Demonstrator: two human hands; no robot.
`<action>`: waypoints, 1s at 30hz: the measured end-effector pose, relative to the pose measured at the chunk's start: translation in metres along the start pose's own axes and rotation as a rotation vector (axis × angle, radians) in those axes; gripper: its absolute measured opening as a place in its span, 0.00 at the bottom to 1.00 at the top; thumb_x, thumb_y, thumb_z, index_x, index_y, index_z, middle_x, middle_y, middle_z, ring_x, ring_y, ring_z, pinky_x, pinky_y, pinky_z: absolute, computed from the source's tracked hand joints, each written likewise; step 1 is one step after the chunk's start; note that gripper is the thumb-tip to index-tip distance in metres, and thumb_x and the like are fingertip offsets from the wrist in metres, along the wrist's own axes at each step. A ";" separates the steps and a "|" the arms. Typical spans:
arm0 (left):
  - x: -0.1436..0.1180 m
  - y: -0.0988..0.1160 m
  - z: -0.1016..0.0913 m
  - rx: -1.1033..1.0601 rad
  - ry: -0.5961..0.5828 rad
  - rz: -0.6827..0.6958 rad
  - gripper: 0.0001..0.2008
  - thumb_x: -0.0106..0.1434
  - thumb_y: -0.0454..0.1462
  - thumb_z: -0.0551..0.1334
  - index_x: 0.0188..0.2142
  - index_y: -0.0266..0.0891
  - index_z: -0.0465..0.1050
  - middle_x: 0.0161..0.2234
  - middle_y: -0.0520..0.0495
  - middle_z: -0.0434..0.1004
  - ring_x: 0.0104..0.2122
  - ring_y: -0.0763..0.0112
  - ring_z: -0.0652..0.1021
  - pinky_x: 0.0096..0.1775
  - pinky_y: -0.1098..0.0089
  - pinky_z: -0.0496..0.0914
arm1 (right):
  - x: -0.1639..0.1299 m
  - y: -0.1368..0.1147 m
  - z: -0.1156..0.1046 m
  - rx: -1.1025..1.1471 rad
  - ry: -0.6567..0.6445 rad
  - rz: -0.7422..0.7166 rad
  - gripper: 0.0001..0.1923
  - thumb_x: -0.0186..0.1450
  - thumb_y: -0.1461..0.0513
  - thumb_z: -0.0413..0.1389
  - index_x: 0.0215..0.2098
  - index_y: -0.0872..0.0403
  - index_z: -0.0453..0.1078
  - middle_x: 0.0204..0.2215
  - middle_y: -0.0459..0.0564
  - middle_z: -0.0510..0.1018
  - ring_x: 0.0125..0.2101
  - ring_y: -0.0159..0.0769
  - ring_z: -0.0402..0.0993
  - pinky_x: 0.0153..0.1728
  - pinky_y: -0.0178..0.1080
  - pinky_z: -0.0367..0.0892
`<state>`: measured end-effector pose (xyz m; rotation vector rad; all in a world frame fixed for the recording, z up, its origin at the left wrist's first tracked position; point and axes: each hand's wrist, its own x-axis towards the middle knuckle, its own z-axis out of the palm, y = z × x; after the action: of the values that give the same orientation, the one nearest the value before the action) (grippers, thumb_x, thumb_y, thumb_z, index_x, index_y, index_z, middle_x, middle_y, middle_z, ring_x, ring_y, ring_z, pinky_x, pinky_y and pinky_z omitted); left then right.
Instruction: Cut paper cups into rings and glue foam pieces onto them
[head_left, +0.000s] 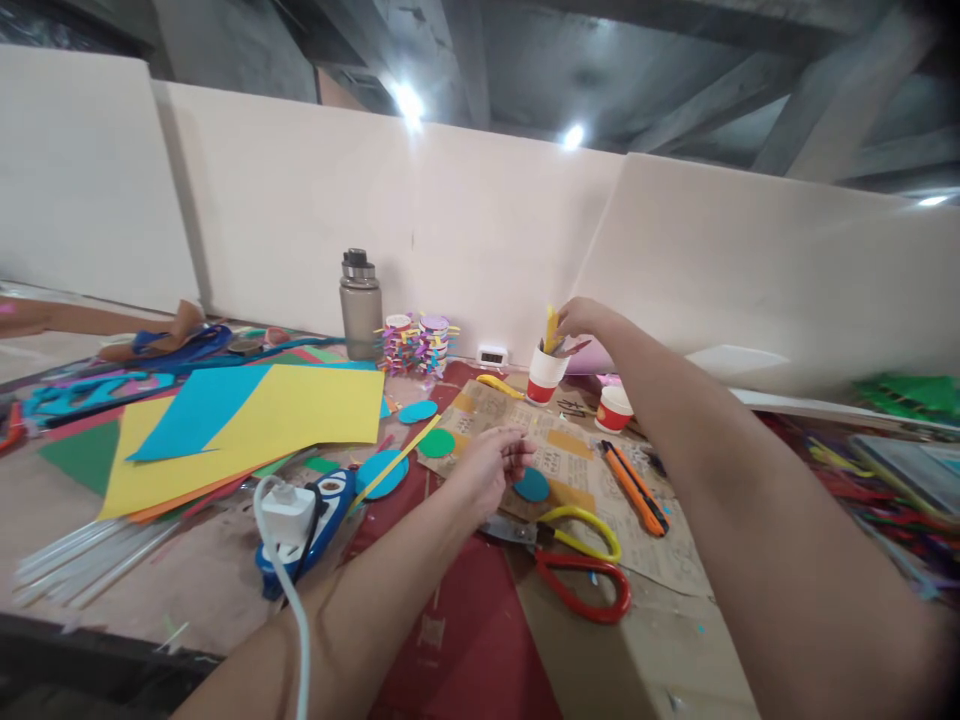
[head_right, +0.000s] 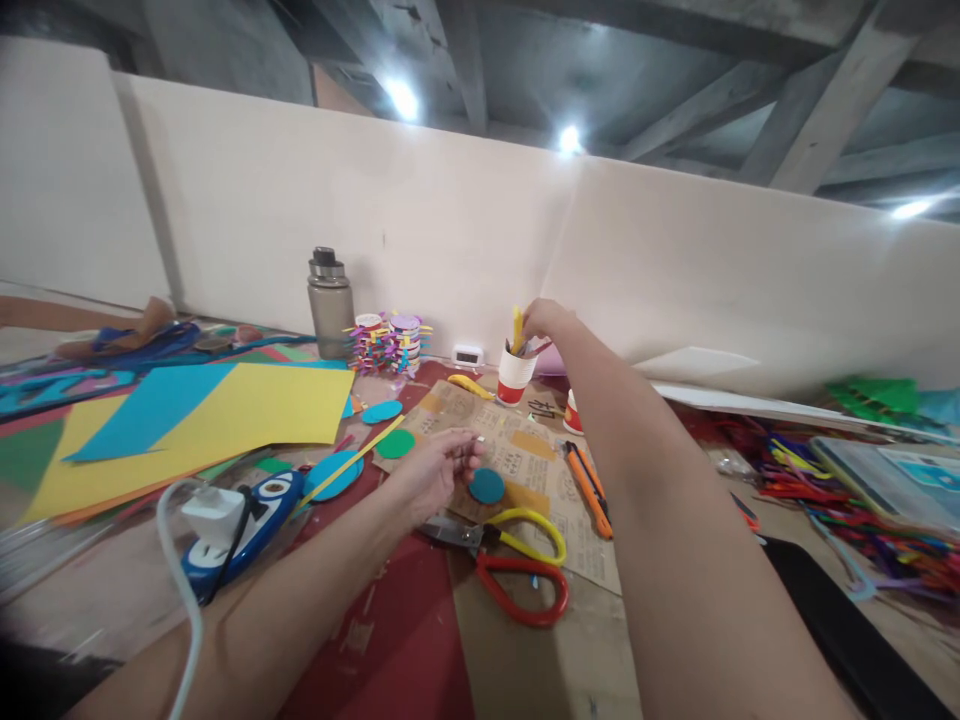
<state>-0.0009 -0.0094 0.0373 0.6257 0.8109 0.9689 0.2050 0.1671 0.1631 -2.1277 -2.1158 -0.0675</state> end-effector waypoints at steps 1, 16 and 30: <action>0.000 0.001 0.000 0.003 -0.001 0.001 0.04 0.64 0.29 0.56 0.33 0.33 0.69 0.23 0.49 0.74 0.18 0.80 0.72 0.20 0.79 0.63 | -0.002 0.001 -0.003 0.023 -0.030 0.025 0.15 0.54 0.60 0.66 0.40 0.54 0.80 0.29 0.49 0.82 0.30 0.36 0.77 0.30 0.33 0.67; 0.005 -0.001 -0.002 -0.023 0.043 0.039 0.05 0.62 0.27 0.57 0.31 0.33 0.69 0.22 0.50 0.72 0.18 0.80 0.70 0.20 0.78 0.62 | -0.015 -0.016 -0.011 0.047 0.107 0.089 0.15 0.58 0.63 0.62 0.44 0.52 0.79 0.42 0.50 0.82 0.42 0.39 0.76 0.43 0.39 0.67; 0.012 0.001 -0.006 -0.228 0.171 0.220 0.02 0.55 0.29 0.61 0.29 0.35 0.69 0.20 0.54 0.69 0.16 0.83 0.66 0.19 0.80 0.58 | -0.094 -0.092 0.104 -0.023 -0.024 -0.016 0.22 0.67 0.55 0.55 0.56 0.58 0.70 0.53 0.64 0.75 0.52 0.46 0.73 0.47 0.38 0.66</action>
<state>-0.0029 0.0022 0.0312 0.4444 0.7780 1.3088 0.1053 0.0873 0.0545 -2.1346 -2.1559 -0.0693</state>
